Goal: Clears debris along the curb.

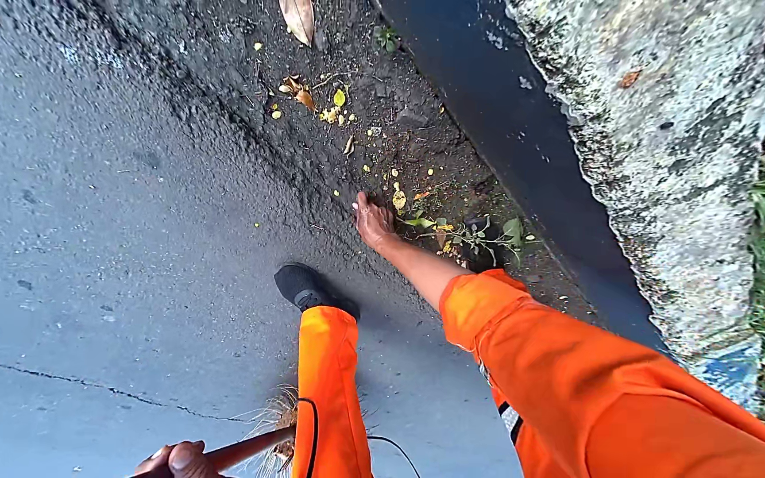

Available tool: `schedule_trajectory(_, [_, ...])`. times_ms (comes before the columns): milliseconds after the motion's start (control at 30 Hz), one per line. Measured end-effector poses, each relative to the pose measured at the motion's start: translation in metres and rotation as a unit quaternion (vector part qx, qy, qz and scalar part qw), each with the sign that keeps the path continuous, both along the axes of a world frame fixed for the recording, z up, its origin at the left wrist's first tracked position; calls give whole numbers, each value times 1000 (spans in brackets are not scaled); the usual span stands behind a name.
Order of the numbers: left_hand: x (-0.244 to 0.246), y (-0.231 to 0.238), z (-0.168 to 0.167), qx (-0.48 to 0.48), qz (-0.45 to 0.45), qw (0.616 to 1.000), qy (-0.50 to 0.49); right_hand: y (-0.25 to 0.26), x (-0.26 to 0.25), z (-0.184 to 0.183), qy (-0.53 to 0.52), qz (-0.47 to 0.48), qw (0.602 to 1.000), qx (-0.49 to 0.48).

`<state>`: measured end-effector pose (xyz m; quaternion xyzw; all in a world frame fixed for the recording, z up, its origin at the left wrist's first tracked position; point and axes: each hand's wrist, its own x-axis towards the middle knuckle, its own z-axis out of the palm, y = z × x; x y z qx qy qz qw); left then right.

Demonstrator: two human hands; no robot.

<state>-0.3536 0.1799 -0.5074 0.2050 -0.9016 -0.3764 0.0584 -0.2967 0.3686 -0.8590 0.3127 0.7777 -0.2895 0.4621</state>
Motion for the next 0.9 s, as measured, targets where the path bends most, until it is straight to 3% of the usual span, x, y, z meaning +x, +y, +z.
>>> schedule_trajectory(100, [-2, -1, -2, 4, 10, 1000, 1, 12, 10, 2, 20, 85, 992, -93])
schedule_trajectory(200, [-9, -3, -3, 1, 18, 1000, -3, 24, 32, 21, 14, 202, 954, -223])
schedule_trajectory(267, [-15, -6, -4, 6, 25, 1000, -11, 30, 35, 30, 12, 217, 944, -249])
schedule_trajectory(333, [-19, -9, -5, 19, 29, 999, -29, 43, 13, 26, 43, 160, 968, -190])
schedule_trajectory(500, [-29, -13, -7, 37, 18, 997, -73, 70, -100, -3, 91, 32, 995, -16])
schedule_trajectory(600, [-34, -18, -7, 44, 23, 995, -82, 65, -120, -26, 49, 51, 997, 9])
schedule_trajectory(733, [-39, -24, -6, 53, 33, 994, -88, 54, -111, -13, 47, 173, 981, -76])
schedule_trajectory(900, [-42, -21, -3, 67, 59, 991, -95, 103, -175, 21, 92, 113, 984, 105])
